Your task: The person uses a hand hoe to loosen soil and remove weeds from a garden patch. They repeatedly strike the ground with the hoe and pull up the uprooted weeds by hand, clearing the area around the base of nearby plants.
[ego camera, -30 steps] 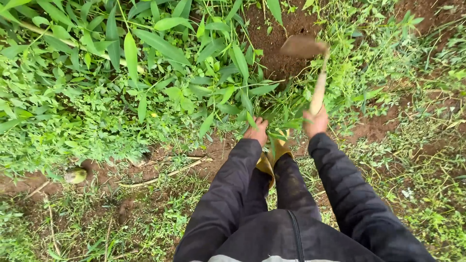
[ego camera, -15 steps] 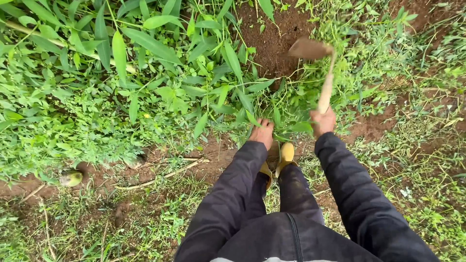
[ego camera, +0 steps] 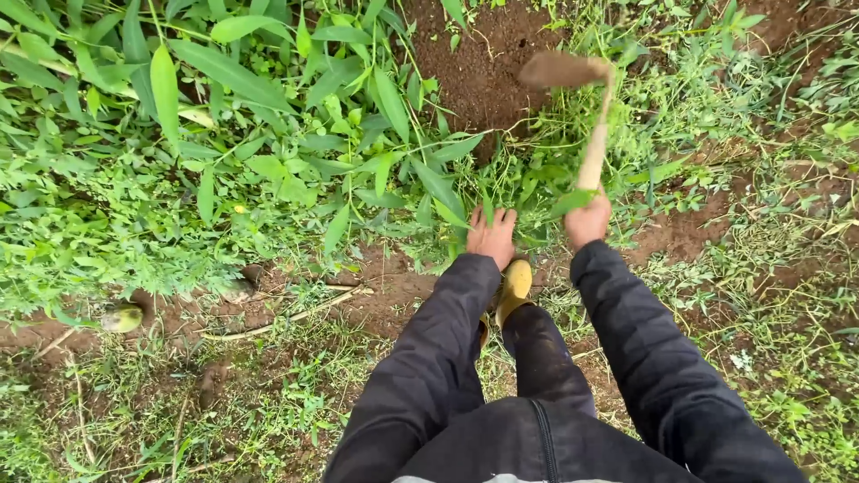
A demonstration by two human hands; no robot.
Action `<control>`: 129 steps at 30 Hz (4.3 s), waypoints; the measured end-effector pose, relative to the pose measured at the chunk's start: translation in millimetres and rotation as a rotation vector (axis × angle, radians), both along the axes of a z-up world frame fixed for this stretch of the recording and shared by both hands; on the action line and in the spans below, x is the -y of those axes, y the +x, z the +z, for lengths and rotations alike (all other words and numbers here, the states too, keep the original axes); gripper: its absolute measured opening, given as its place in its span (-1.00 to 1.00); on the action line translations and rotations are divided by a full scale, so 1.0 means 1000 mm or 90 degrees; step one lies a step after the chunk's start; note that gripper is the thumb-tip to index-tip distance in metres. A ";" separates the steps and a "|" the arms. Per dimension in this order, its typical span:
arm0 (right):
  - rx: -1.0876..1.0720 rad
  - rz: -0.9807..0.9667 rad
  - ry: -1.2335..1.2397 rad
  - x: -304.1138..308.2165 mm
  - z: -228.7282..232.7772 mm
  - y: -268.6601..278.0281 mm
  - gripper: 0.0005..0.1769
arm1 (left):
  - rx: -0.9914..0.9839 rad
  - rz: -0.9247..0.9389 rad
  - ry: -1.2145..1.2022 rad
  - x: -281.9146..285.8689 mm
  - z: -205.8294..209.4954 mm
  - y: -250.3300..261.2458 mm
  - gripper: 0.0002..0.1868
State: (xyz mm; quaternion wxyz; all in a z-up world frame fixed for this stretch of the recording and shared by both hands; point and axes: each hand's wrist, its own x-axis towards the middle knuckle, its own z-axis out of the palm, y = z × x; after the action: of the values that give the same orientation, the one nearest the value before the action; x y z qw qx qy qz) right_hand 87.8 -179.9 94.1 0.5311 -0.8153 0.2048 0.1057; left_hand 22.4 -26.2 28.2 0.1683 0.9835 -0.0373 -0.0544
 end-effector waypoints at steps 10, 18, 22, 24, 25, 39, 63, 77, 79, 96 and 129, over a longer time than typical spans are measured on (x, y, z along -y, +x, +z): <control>-0.097 0.161 -0.140 0.041 -0.028 0.005 -0.67 | -0.065 0.174 -0.403 0.022 0.020 0.003 -0.76; -0.046 0.174 -0.195 0.080 -0.115 0.029 -0.64 | -0.025 0.035 0.002 0.030 -0.051 0.002 -0.40; -0.155 0.253 -0.269 0.081 -0.089 -0.022 -0.52 | 0.020 0.016 -0.006 0.028 -0.055 0.006 -0.38; -0.202 0.236 -0.264 0.090 -0.113 -0.026 -0.48 | 0.023 0.015 -0.027 0.029 -0.064 0.005 -0.37; -0.203 0.237 -0.263 0.083 -0.098 -0.016 -0.48 | 0.021 0.016 -0.027 0.029 -0.067 0.008 -0.37; -0.187 0.019 -0.065 0.111 -0.123 0.004 -0.85 | 0.035 0.023 0.011 0.045 -0.044 0.020 -0.40; -0.055 -0.265 0.152 0.077 -0.120 0.047 -0.77 | -0.108 0.057 -0.072 0.069 0.029 0.113 0.25; -0.137 -0.035 0.076 0.097 -0.119 0.026 -0.75 | -0.191 0.029 0.007 0.059 -0.007 0.085 -0.67; -0.164 0.140 -0.028 0.103 -0.120 0.024 -0.73 | -0.215 0.036 -0.006 0.055 -0.002 0.078 -0.67; -0.132 -0.234 0.122 0.083 -0.107 -0.007 -0.82 | -0.115 0.009 0.043 0.055 -0.098 -0.044 -0.67; -0.164 0.073 -0.117 0.076 -0.108 -0.094 -0.39 | -0.114 -0.016 -0.011 0.062 -0.097 -0.044 -0.45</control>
State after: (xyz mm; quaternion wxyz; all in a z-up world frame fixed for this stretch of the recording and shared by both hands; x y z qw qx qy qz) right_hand -6.2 -255.8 -14.3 0.4165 -0.8507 0.2329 0.2204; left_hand -21.7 -88.3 -68.4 0.1790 0.9726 -0.0348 -0.1440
